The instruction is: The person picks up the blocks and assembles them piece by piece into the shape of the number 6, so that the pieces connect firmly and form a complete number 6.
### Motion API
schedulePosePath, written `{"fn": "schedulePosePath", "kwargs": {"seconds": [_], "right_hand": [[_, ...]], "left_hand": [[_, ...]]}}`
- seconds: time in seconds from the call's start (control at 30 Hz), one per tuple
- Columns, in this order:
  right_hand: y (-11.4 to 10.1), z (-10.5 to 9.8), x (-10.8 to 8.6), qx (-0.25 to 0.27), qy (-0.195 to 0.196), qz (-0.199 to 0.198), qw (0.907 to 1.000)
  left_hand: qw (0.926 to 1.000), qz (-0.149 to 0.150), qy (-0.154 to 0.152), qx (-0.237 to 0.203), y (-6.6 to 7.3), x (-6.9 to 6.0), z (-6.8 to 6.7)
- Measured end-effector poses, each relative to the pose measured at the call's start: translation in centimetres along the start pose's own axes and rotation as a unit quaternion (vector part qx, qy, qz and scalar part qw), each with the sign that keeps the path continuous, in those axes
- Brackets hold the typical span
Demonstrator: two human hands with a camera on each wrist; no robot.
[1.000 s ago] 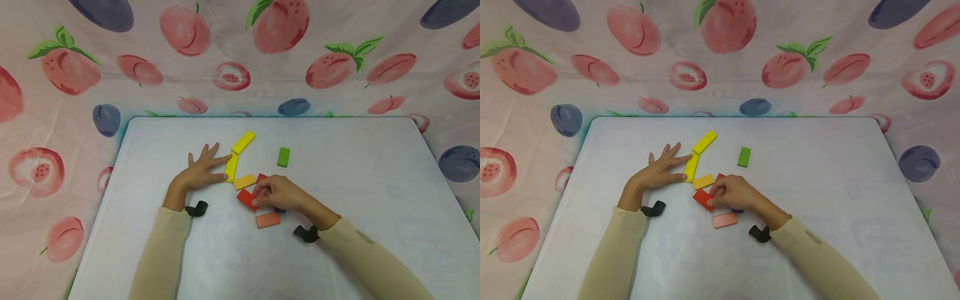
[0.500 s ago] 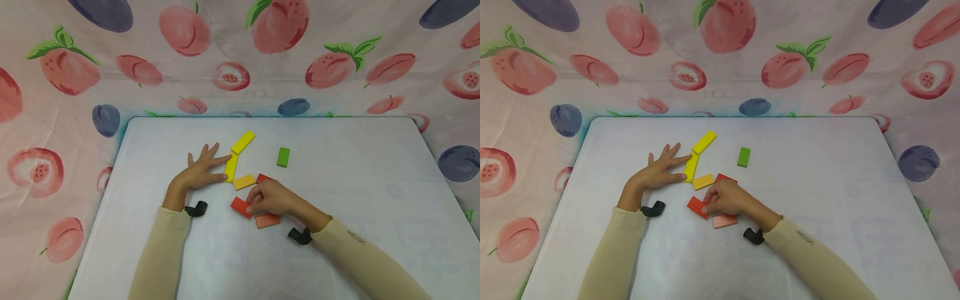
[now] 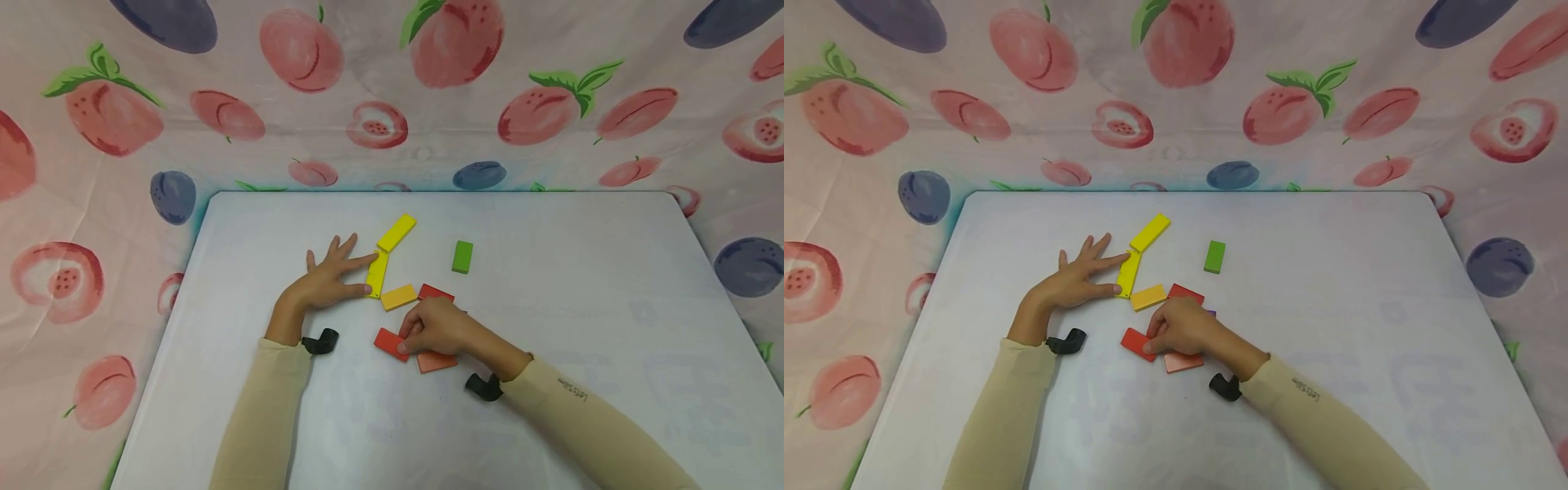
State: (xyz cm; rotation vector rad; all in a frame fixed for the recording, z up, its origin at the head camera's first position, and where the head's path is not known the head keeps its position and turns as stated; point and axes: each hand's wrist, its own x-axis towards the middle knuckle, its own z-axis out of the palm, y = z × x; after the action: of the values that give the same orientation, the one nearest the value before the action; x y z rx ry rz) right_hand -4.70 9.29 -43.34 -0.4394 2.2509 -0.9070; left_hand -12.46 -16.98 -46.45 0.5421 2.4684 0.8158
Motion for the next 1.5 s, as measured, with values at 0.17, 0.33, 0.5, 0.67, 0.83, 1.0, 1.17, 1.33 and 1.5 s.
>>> {"fn": "schedulePosePath", "kwargs": {"seconds": [0.17,0.33,0.5,0.67,0.83,1.0,1.17,1.33,1.5], "right_hand": [[-0.25,0.14,0.03,-0.015,0.006,0.005,0.9999],[-0.24,0.20,0.14,-0.018,0.005,0.013,0.9997],[-0.20,0.33,0.37,-0.027,0.003,0.015,0.9995],[-0.30,0.44,0.42,-0.033,0.009,0.018,0.9992],[-0.31,0.49,0.40,-0.039,0.016,0.021,0.9989],[-0.28,0.50,0.46,-0.040,0.014,0.025,0.9988],[-0.24,0.51,0.46,-0.035,0.007,0.023,0.9991],[-0.22,0.56,0.45,-0.029,-0.001,0.020,0.9994],[-0.16,0.58,0.40,-0.029,-0.008,0.019,0.9994]], "left_hand": [[1.0000,0.001,0.003,-0.001,0.10,-0.06,0.01],[1.0000,0.002,0.003,0.001,0.08,-0.04,0.06],[1.0000,0.001,0.002,0.003,0.09,-0.06,0.03],[1.0000,0.001,0.003,0.004,0.16,-0.09,-0.04],[1.0000,0.000,0.003,0.001,0.19,-0.05,0.02],[1.0000,0.002,0.004,0.003,0.18,-0.04,-0.02],[1.0000,0.003,0.004,0.003,0.25,-0.12,-0.06],[1.0000,0.002,0.004,0.004,0.23,-0.13,-0.02],[1.0000,0.004,0.005,0.002,0.24,-0.12,-0.05]]}}
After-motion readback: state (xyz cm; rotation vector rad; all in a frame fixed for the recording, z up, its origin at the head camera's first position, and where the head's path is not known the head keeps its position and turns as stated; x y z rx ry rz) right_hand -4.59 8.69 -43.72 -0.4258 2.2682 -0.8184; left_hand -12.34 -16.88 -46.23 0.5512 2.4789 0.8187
